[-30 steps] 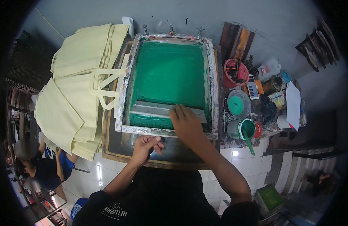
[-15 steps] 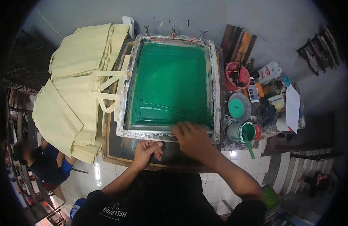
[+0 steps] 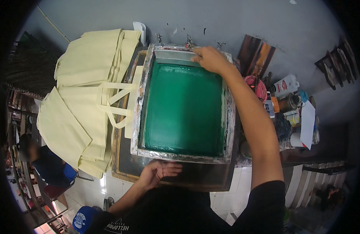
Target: The person performs screen printing on fabric bags using a manual press. The person places each bag onto the printing platen, lowers the screen, and uses a squeegee to spread green ink across the mesh. After lifting the screen and removing the printed bag, the person repeats the process for multiple bags and adds more ink to the screen from a container using a stick.
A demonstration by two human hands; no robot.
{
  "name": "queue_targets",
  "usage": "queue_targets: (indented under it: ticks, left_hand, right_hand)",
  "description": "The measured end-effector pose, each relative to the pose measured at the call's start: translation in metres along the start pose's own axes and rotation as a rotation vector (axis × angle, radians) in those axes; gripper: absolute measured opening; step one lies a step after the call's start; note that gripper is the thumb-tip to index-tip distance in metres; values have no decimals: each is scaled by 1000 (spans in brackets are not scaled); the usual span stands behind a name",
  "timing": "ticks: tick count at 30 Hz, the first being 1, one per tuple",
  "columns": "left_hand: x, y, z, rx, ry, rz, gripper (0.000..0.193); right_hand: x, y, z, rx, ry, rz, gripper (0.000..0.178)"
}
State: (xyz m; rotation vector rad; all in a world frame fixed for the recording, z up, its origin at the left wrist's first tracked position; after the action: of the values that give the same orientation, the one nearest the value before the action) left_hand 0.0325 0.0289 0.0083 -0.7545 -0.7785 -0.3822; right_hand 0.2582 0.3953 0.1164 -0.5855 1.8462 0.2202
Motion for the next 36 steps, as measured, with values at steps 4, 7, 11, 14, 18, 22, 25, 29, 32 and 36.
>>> queue_targets:
  ticks: [4, 7, 11, 14, 18, 22, 25, 29, 32, 36]
  left_hand:
    - [8, -8, 14, -87, 207, -122, 38]
    - [22, 1, 53, -25, 477, -260, 28]
    - [45, 58, 142, 598, 1199, -10, 22]
    - [66, 99, 218, 1062, 1522, 252, 23]
    - [54, 145, 270, 1204, 1854, 318, 28]
    - [40, 149, 262, 769, 1767, 319, 24]
    - [41, 134, 246, 709, 1797, 324, 23]
    - [41, 101, 217, 687, 1784, 282, 21]
    - [40, 72, 189, 672, 1788, 272, 18]
    - [42, 30, 152, 654, 1762, 234, 15]
  right_hand:
    - [2, 17, 11, 3, -64, 104, 41]
    - [24, 14, 1, 124, -255, 261, 50]
    - [42, -3, 1, 68, -276, 438, 62]
    - [48, -14, -8, 67, -277, 411, 61]
    - [50, -35, -26, 65, -273, 348, 58]
    - [55, -60, -38, 61, -268, 275, 56]
    - [63, -82, -47, 4, -236, 319, 53]
    - [76, -120, -66, -39, -226, 364, 48]
    - [93, -151, -83, -54, -233, 377, 46]
    - [111, -198, -110, -40, -171, 364, 44]
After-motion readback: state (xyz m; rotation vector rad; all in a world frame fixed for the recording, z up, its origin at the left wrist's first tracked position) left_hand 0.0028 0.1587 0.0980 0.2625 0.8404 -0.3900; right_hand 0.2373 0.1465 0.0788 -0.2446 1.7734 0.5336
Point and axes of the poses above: each hand's wrist, its own y-axis towards the middle knuckle, its own x-axis out of the palm, z = x × y, the point moved 3 cm from there along y, towards the middle knuckle, and after that the axes turned 6 degrees about -z, right-handed, at the moved point
